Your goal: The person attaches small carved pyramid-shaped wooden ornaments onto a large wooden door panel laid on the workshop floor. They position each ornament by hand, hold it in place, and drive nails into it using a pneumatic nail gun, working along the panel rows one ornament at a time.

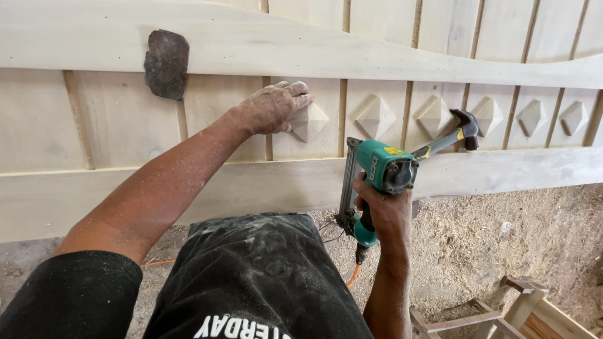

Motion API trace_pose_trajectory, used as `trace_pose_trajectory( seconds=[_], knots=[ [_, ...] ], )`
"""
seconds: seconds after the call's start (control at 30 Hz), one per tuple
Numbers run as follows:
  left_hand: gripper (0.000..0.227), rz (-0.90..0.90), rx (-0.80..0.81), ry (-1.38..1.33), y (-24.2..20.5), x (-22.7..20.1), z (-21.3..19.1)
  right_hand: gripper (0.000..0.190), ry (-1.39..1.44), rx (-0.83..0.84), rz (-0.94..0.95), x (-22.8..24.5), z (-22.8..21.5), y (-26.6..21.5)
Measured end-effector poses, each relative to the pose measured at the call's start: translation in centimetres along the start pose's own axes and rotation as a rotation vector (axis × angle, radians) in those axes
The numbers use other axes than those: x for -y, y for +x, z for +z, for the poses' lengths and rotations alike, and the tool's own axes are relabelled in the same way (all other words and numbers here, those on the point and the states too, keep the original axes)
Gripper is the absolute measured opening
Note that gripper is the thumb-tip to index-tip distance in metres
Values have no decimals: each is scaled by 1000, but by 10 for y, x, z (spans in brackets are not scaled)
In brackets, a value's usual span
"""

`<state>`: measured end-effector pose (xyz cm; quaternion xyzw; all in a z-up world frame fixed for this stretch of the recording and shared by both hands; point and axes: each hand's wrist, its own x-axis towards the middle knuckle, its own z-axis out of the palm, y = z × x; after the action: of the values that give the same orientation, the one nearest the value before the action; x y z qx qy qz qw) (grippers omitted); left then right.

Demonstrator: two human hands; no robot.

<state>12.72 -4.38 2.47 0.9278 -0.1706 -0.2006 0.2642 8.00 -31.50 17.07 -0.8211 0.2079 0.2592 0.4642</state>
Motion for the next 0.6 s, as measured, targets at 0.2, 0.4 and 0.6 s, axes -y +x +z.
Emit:
trace_pose_trajectory(
  seconds=[0.2, 0.4, 0.6],
  knots=[
    [83, 17, -29, -25, 1, 4, 5, 24, -29, 66, -29, 4, 12, 15],
    [79, 21, -42, -44, -1, 1, 4, 19, -39, 155, -99, 20, 30, 36],
    [78, 10, -50, -36, 0, 3, 7, 19, -119, 248, -84, 36, 46, 49]
  ],
)
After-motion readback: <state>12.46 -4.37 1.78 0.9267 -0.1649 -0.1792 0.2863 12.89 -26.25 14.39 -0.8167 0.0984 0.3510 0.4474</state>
